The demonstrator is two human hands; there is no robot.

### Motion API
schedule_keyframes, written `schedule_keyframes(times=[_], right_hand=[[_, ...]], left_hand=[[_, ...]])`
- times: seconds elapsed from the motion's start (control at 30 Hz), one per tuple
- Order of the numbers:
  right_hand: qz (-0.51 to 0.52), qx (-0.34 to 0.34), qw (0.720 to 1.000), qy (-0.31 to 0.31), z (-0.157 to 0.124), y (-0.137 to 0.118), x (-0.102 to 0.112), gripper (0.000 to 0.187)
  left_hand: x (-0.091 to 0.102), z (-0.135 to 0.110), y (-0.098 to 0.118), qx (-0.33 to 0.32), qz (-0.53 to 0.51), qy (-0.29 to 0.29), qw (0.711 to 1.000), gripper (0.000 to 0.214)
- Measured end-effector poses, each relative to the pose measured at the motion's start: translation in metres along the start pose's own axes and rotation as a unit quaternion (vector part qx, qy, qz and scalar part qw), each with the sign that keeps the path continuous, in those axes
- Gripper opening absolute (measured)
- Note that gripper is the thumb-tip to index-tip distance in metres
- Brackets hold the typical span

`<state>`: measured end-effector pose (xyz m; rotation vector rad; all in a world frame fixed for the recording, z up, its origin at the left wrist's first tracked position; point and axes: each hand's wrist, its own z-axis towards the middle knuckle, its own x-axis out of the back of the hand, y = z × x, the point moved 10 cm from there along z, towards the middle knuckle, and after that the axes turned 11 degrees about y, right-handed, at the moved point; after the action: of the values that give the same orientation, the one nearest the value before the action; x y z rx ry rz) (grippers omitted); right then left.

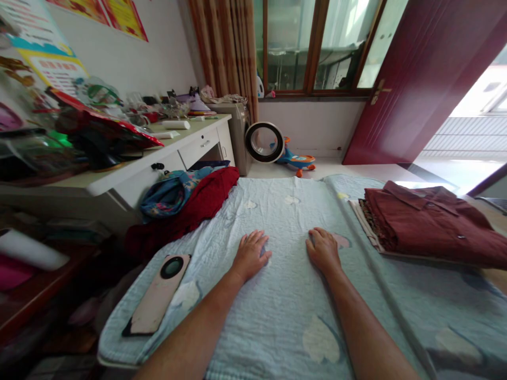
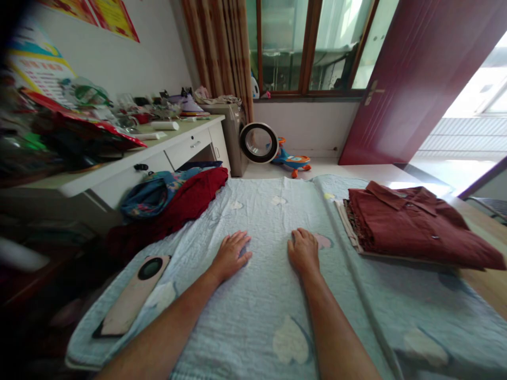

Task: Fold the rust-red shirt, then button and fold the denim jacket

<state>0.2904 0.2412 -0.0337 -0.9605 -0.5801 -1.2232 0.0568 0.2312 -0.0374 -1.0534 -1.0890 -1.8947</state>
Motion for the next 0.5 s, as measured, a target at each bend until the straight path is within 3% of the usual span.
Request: schedule_keyframes(times=[0.1,0.2,0.33,0.5], right_hand=[[-0.001,0.006,1.000,0.008,0.000,0.001,0.000,0.033],[-0.002,0.007,1.000,0.016,0.000,0.002,-0.001,0.033],[-0.001,0.015,1.000,0.015,-0.001,0.003,-0.003,0.034],[-0.007,0.015,1.000,0.009,0.000,0.003,-0.004,0.035]], left_hand=[[0.005,0.002,-0.003,0.008,-0.035,0.029,0.999,0.041],[0.024,0.008,-0.023,0.051,-0.059,0.099,0.992,0.031],[0.073,0.014,-0.068,0.116,0.008,0.207,0.971,0.031],[0.137,0.017,-0.120,0.183,0.153,0.264,0.935,0.039]])
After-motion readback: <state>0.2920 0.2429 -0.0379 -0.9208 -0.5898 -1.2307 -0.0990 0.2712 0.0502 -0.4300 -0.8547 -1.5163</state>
